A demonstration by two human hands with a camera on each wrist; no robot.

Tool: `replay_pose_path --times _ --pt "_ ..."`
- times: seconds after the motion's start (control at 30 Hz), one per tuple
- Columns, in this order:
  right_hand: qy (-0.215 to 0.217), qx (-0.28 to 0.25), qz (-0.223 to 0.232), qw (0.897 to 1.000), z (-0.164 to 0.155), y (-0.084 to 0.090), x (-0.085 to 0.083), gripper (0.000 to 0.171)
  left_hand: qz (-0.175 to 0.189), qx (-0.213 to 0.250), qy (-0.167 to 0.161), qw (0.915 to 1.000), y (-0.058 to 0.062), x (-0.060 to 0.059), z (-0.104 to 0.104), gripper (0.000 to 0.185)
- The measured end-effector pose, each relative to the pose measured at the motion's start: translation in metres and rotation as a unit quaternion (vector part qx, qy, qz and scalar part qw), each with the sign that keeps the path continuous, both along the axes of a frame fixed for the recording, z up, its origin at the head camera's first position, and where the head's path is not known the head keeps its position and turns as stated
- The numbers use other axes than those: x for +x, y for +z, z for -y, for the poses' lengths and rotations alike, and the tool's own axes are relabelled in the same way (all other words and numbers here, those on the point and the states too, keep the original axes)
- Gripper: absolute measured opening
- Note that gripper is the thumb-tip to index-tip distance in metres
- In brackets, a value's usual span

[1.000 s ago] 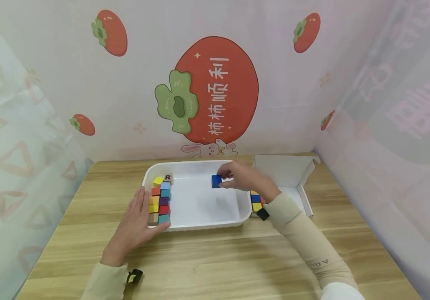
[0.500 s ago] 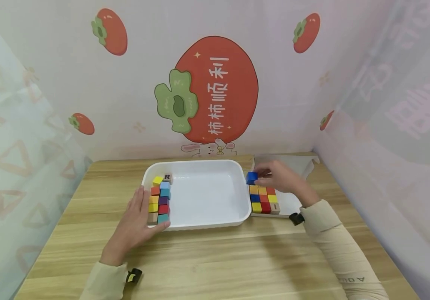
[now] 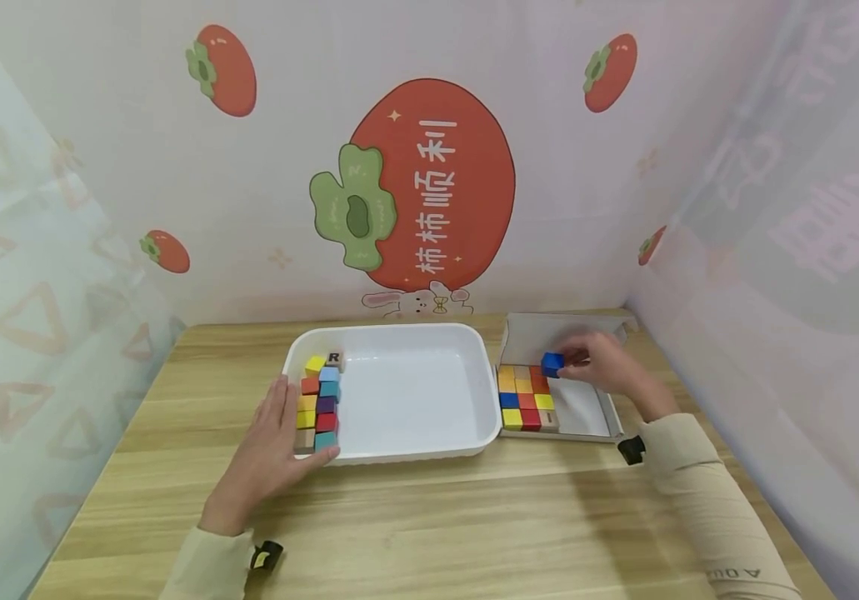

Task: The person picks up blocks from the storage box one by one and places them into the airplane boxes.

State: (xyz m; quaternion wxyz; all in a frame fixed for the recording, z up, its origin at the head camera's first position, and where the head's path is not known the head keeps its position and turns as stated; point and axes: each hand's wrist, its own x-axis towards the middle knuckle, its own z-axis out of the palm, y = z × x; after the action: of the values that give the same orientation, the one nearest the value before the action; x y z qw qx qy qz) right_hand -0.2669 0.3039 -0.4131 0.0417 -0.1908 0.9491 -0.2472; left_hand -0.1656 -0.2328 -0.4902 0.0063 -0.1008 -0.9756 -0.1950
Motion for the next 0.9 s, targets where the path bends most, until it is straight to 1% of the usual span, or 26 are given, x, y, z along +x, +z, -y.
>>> replay_pose_path --times 0.2,0.37,0.47,0.57,0.67,0.77,0.9 --pt "-0.028 0.018 0.017 0.999 -0.009 -0.011 0.003 0.028 0.000 -0.001 0.001 1.0000 0.000 0.000 0.000 0.130" --pt "-0.046 0.014 0.034 0.998 -0.017 -0.027 0.001 0.029 0.001 -0.003 0.003 1.0000 -0.002 -0.001 0.000 0.130" --pt "-0.046 0.000 0.039 0.998 -0.020 -0.036 0.001 0.029 0.002 -0.002 0.001 1.0000 -0.002 -0.001 0.000 0.130" --pt "-0.036 -0.013 0.040 0.998 -0.021 -0.044 -0.001 0.028 0.004 -0.001 0.002 1.0000 -0.003 -0.001 0.000 0.130" --pt "-0.034 -0.016 0.041 0.998 -0.021 -0.051 -0.002 0.027 0.005 -0.002 0.002 1.0000 -0.003 -0.002 0.001 0.131" --pt "-0.041 -0.013 0.044 0.998 -0.020 -0.057 -0.003 0.028 0.006 -0.003 0.002 1.0000 -0.003 -0.002 0.001 0.131" --pt "-0.053 -0.009 0.035 0.998 -0.019 -0.061 -0.005 0.030 0.006 -0.002 0.002 1.0000 -0.003 -0.002 0.001 0.130"
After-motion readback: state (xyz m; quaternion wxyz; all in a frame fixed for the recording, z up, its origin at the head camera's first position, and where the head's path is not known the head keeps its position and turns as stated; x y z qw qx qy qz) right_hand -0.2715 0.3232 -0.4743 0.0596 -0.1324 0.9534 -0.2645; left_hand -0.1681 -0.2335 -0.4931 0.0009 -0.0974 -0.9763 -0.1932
